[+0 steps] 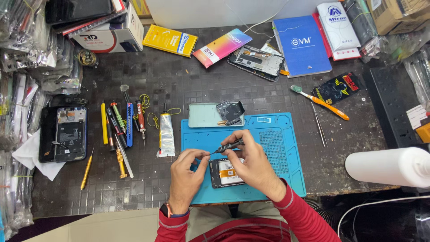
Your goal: The person disassembles a smartphone by removing the back cover, unscrewing internal components, and detaching the battery and camera module. They then clean the interior with a toothbrush and liquid before reassembling the device.
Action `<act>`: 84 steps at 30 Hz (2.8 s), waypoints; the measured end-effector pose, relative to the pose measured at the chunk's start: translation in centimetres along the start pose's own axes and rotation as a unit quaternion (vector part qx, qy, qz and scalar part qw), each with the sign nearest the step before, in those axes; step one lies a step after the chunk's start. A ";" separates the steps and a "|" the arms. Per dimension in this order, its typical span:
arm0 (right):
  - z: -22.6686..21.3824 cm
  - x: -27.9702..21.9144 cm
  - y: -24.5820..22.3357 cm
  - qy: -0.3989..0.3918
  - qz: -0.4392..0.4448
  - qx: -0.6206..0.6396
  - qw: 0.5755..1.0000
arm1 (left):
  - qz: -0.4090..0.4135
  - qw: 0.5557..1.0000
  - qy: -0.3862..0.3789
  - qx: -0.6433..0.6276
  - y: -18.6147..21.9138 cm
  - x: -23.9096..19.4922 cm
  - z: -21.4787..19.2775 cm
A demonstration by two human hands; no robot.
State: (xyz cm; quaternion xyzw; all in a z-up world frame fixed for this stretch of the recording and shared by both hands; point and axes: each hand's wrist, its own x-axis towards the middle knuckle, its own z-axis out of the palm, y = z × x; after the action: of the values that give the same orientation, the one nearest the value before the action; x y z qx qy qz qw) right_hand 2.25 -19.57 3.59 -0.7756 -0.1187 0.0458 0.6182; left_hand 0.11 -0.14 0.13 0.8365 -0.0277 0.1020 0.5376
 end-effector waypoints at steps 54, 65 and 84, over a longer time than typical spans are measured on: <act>3.3 -5.5 3.0 0.003 -0.116 -0.121 0.986 | 0.146 0.970 -0.152 0.124 0.7 -1.5 -2.7; 3.1 -4.4 0.5 -0.031 -0.208 -0.210 0.955 | 0.151 0.965 -0.167 0.137 -0.1 -1.4 -2.6; 2.7 -4.3 1.1 -0.059 -0.172 -0.153 0.971 | 0.155 0.965 -0.159 0.141 0.0 -1.3 -2.5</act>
State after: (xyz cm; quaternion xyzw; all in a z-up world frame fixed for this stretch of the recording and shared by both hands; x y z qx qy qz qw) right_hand -2.32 -18.24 1.60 -0.8249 -0.2920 -0.0346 0.4827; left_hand -1.54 2.09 0.84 0.8947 -0.2277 0.0524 0.3808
